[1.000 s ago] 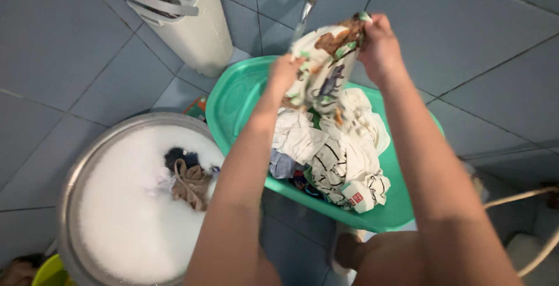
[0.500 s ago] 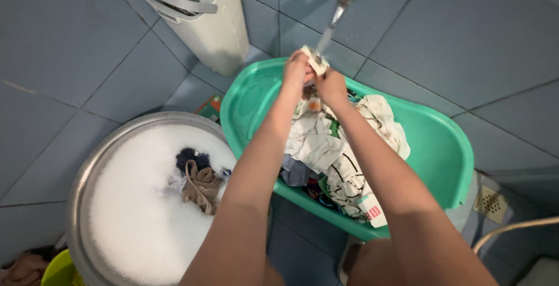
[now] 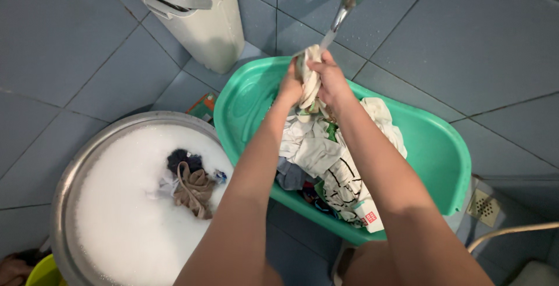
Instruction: The person hand-washes various pieces of clothing in a green basin under running water. They rinse each item individually, wring out excess water, and place the rinsed clothes into a metal basin filled with soapy water.
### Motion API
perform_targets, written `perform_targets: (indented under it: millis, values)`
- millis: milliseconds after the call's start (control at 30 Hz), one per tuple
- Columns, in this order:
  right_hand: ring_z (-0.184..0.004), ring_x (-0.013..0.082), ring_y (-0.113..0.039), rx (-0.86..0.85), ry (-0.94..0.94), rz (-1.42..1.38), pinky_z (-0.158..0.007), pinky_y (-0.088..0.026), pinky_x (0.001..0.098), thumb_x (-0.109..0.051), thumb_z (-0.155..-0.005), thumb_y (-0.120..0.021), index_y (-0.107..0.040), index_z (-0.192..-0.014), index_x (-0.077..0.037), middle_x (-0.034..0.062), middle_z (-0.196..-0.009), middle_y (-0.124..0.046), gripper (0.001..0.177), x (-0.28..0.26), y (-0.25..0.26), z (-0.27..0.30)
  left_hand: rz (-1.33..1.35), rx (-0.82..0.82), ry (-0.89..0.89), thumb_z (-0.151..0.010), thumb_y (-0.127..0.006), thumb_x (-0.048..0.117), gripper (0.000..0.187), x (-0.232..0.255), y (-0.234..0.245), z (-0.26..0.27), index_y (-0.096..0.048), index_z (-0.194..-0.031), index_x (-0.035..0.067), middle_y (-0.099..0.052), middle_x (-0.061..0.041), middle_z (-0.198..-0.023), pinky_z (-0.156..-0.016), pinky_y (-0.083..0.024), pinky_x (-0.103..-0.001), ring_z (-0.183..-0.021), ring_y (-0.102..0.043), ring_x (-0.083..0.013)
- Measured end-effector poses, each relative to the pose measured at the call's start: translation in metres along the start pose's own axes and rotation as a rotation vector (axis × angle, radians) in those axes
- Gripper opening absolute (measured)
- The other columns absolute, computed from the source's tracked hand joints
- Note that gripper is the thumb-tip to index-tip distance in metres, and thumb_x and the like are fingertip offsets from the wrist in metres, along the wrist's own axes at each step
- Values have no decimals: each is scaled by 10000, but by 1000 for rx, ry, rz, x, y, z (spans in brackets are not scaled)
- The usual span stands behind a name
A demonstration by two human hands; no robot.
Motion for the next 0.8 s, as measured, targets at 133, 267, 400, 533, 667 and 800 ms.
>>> perform_targets:
  millis: [133,267,400,533,667,800]
  values:
    - [-1004,247,-684,129,237,414,-883,-566,375,42,-960,-491,-622,-1293,-40,125,-1188,-710,366,21,39,-30,-111,105,136,-931,-640,158,779,52,8,8,-249,-1605,166,-579,-270,-1291,-963,-486,-440,-1159,-606,-424]
    - [-993,230,-695,194,26,183,-871,-584,368,-2,-929,-443,-583,-1341,-143,90,-1153,-710,457,26,51,-33,417,118,223,-902,-524,3,628,93,-28,7,-409,-1490,189,-597,-142,-1231,-879,-557,-399,-1092,-640,-298]
    - [-1004,260,-699,106,-32,67,-895,-581,375,-104,-1000,-455,-612,-1326,-68,139,-1156,-714,363,29,44,-28,449,212,-20,-869,-538,-70,491,76,-39,3,-518,-1343,58,-652,-230,-1107,-851,-535,-408,-986,-659,-345]
    - [-1015,261,-686,92,4,123,-898,-564,381,-81,-1012,-519,-610,-1314,9,156,-1181,-702,328,30,33,-25,186,367,7,-885,-582,-33,316,69,-33,-2,-494,-1187,-11,-630,-193,-1086,-898,-527,-407,-1000,-671,-330]
    - [-956,285,-687,255,-113,-23,-862,-578,417,-164,-993,-458,-621,-1218,-37,161,-1089,-704,306,19,33,-20,180,301,-28,-847,-610,2,288,78,-44,-1,-507,-1116,-9,-615,-197,-1030,-888,-499,-430,-978,-641,-359]
    - [-1029,275,-696,85,-22,-32,-926,-572,393,-86,-964,-488,-660,-1195,6,166,-1136,-716,303,24,24,-27,-31,453,-125,-851,-635,15,90,58,-25,-23,-636,-938,-10,-646,-206,-992,-852,-487,-436,-973,-621,-377]
Point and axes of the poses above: each hand's wrist, its own z-axis away from the middle knuckle, its own y-axis out of the back of the hand, x = y × z, the point moved 1 cm from there along -z, towards the middle knuckle
